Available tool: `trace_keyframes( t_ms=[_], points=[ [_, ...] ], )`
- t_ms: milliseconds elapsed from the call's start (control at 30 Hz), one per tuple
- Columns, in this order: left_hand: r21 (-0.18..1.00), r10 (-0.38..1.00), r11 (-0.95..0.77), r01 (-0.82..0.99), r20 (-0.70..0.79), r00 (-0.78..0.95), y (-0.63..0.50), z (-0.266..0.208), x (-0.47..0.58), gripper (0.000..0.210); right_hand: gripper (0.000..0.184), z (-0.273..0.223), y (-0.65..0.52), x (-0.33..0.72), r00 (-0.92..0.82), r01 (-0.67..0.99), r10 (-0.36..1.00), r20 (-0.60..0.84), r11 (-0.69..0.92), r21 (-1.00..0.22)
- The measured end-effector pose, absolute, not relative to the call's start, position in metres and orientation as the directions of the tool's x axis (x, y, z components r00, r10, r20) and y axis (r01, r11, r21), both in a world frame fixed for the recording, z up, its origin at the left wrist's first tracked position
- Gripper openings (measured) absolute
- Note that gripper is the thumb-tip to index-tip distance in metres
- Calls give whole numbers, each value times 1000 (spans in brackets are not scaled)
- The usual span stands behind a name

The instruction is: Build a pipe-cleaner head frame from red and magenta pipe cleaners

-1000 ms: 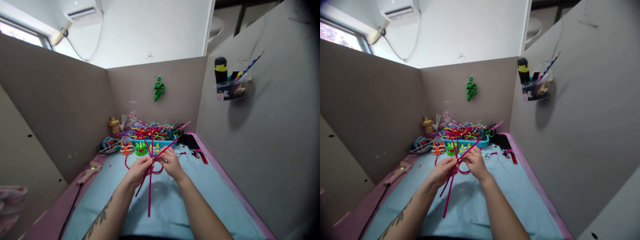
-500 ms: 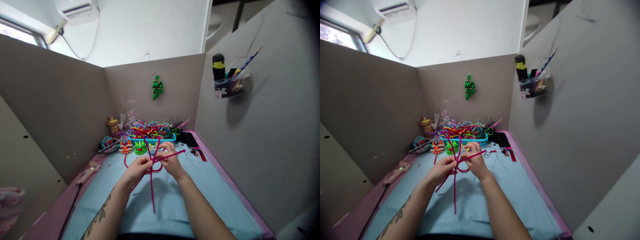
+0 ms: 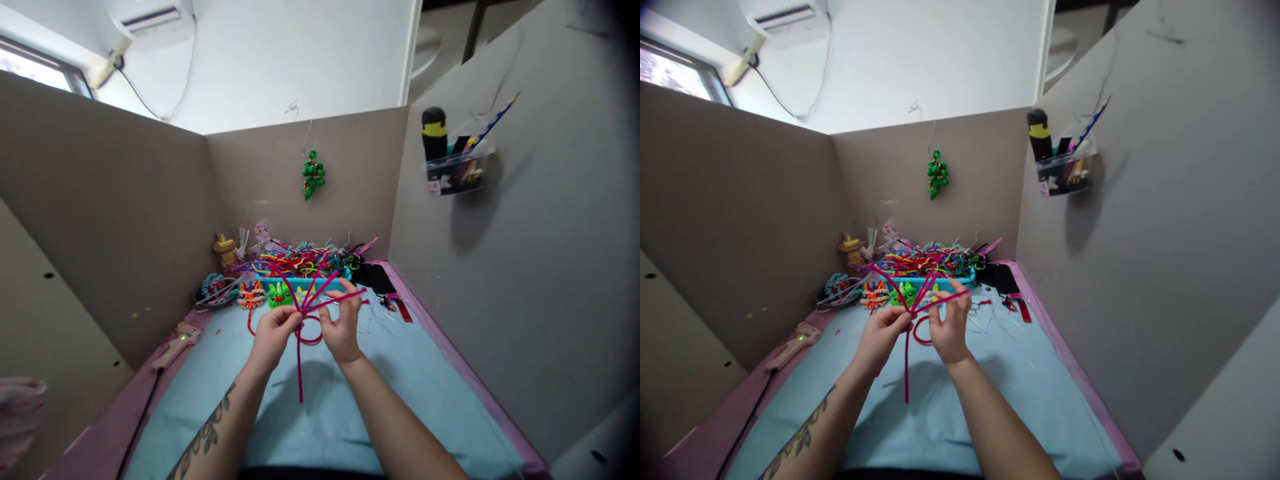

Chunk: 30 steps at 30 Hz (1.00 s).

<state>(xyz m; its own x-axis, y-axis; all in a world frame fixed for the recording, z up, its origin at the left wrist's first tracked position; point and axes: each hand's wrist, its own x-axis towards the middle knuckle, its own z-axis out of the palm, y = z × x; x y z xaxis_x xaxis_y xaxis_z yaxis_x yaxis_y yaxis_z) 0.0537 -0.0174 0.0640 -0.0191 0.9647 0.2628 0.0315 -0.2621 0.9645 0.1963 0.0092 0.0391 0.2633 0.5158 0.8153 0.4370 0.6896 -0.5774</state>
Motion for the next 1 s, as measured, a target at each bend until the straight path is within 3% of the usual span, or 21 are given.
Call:
trace_keyframes(
  t_ms=[67, 133, 200, 267, 733, 867, 1000],
  points=[
    [943, 943, -319, 94, 326, -65, -18, 64, 53, 18, 18, 37, 9, 188, 247, 191, 689, 681, 654, -732],
    [920, 922, -363, 145, 378, -90, -19, 62, 53, 17, 18, 36, 9, 181, 82, -57, 829, 553, 558, -828],
    [906, 908, -384, 180, 406, -102, -20, 61, 54, 17, 20, 36, 8, 176, -42, -234, 877, 479, 457, -858],
    [896, 901, -393, 206, 420, -106, -21, 60, 56, 17, 18, 37, 8, 173, -57, -338, 893, 447, 404, -850],
    [883, 854, -446, 146, 469, -227, -27, 47, 72, 20, 15, 36, 7, 165, 87, -467, 952, 295, 301, -832],
    [874, 847, -469, 123, 485, -217, -25, 42, 73, 22, 17, 35, 7, 162, 84, -549, 977, 198, 211, -808],
    [898, 877, -438, 48, 438, -199, -26, 46, 74, 26, 19, 36, 7, 165, 31, -578, 980, 198, 179, -796]
  ],
)
